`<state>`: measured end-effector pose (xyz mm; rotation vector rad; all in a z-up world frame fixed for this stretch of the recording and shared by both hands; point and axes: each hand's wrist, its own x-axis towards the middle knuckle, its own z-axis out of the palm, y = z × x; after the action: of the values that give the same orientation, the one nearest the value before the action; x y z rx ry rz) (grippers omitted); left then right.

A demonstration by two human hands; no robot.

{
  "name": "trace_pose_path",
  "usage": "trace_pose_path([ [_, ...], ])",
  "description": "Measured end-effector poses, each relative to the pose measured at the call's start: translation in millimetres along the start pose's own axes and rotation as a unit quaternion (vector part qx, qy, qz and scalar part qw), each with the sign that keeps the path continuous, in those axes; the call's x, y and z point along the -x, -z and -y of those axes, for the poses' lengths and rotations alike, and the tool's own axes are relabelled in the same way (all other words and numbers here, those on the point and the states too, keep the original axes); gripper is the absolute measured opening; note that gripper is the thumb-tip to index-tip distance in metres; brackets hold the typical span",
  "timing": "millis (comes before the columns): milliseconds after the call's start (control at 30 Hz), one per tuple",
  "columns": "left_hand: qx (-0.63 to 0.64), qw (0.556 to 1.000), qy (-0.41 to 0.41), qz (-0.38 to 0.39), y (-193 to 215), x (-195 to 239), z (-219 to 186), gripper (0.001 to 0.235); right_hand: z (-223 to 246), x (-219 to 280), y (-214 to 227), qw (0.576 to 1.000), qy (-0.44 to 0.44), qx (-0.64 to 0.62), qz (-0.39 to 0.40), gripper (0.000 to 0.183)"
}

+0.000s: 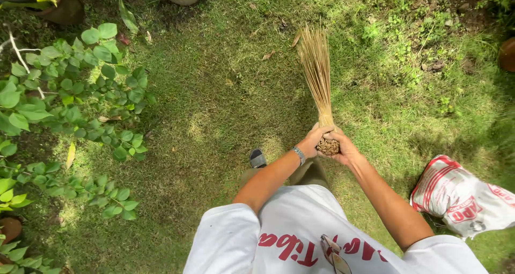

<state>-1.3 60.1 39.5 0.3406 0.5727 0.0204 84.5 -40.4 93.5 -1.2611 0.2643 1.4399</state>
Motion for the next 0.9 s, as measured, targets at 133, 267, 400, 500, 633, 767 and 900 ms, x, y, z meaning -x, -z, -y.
trace_pose_path([
  [133, 0.001, 0.999, 0.041, -0.028, -24, -59, -11, 0.032, 38, -42, 47, 0.999, -0.03, -0.028, -0.001, 0.056],
  [267, 0.011, 0.993, 0.106, -0.041, -5, -135, -1, 0.03, 78, -72, 54, 0.999, 0.03, 0.022, -0.038, 0.053],
  [400, 0.013, 0.992, 0.107, -0.072, 9, -164, -5, 0.035, 82, -132, 83, 0.999, -0.04, 0.035, -0.011, 0.044],
  [500, 0.059, 0.987, 0.103, -0.108, 11, -138, -8, 0.033, 66, -170, 101, 0.987, -0.147, 0.043, 0.052, 0.046],
  [633, 0.101, 0.986, 0.059, -0.121, -11, -106, 19, 0.028, 87, -96, 58, 0.981, -0.129, 0.139, 0.036, 0.047],
  [767, 0.115, 0.977, -0.007, -0.18, -52, -114, 56, 0.031, 96, -71, 109, 0.978, -0.175, 0.092, 0.069, 0.046],
  [900, 0.052, 0.963, 0.011, -0.266, -135, -112, 44, 0.032, 124, -39, 147, 0.99, -0.117, 0.055, 0.057, 0.051],
])
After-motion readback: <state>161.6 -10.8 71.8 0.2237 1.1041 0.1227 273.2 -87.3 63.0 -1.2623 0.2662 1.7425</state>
